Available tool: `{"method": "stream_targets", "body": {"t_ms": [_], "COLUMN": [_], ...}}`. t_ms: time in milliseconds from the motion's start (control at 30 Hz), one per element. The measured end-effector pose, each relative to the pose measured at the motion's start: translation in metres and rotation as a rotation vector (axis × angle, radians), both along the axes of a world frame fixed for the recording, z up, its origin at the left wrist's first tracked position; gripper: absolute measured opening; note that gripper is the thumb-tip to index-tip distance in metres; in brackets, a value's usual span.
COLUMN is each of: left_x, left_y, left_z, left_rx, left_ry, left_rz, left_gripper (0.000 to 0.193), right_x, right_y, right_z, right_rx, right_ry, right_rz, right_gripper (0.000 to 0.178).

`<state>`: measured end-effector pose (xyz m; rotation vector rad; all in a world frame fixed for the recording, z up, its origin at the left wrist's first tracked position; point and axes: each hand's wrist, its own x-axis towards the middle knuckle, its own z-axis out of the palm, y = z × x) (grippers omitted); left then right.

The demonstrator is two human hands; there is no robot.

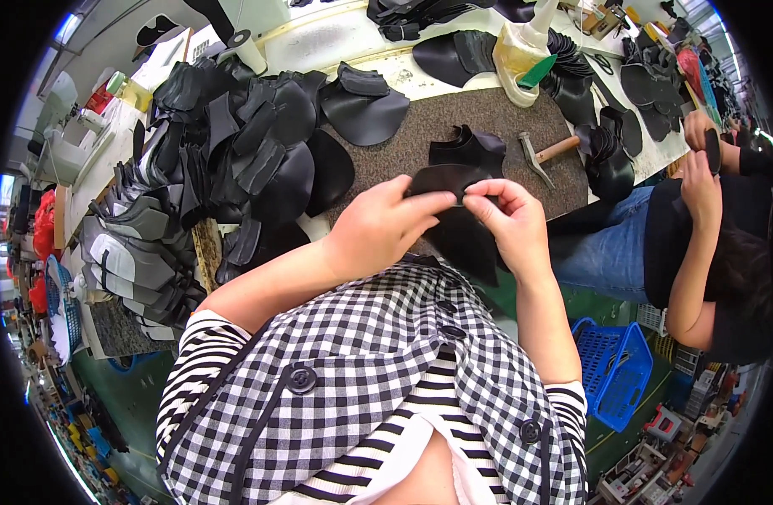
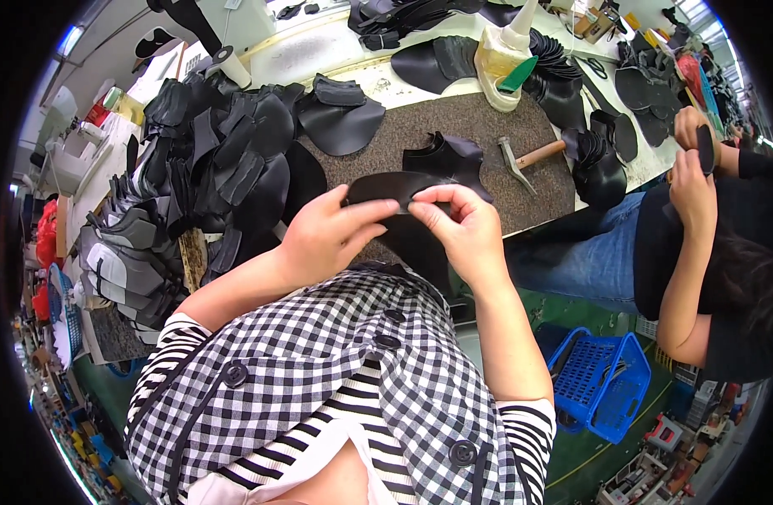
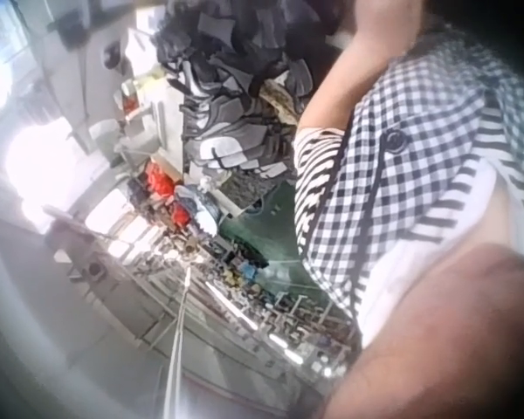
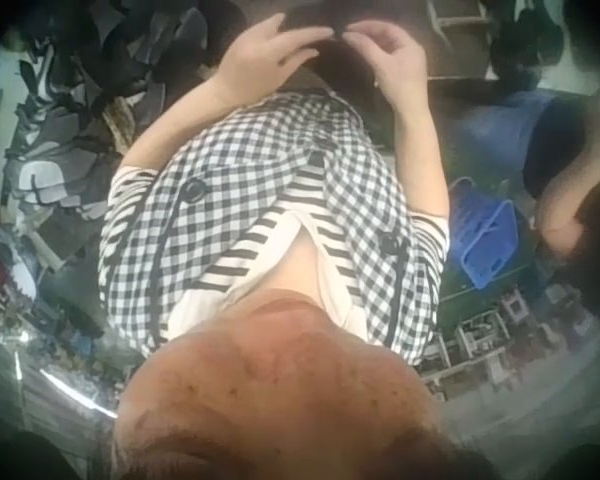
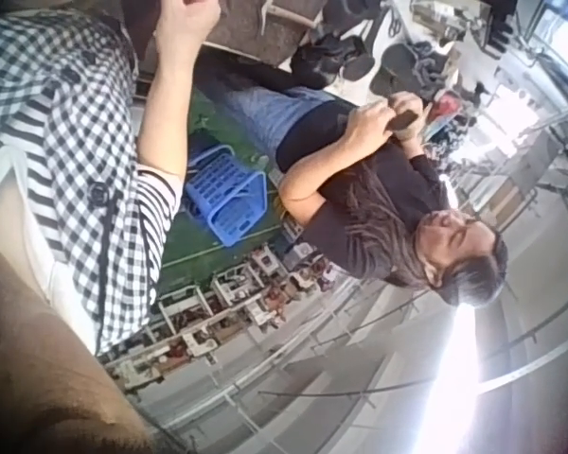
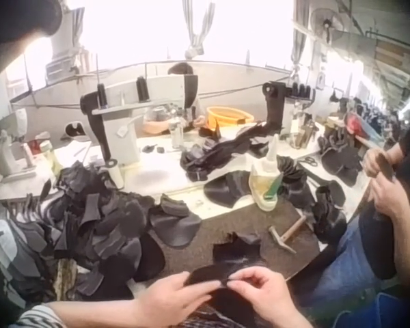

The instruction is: Applying adhesive to shoe upper components and folding the edges to assemble the parts.

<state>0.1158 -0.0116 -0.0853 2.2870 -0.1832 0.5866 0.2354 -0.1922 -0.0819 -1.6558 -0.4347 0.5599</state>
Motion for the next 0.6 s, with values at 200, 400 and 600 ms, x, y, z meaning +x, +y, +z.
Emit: {"method": "stream_targets", "body": {"t_ms": [200, 400, 600], "left_x": [0.005, 0.01, 0.01], "left_y": [0.011, 0.024, 0.034], "left_z": [0.013, 0.022, 0.019], "left_rx": [-0.123, -0.412, -0.523], "left_ry": [0.296, 0.516, 0.615], "left_rz": [0.048, 0.003, -0.066], "left_gripper": [0.033, 0.021, 0.016], "right_x": [-0.007, -0.008, -0.01], "right_y": [-0.009, -0.01, -0.009], "right_z": [0.019, 0.025, 0.031], "right_rx": [-0.238, -0.263, -0.248], "right_ry": [-0.481, -0.358, -0.368], "right_rz": [0.139, 0.124, 0.176], "right_gripper": [0.028, 0.021, 0.017]}}
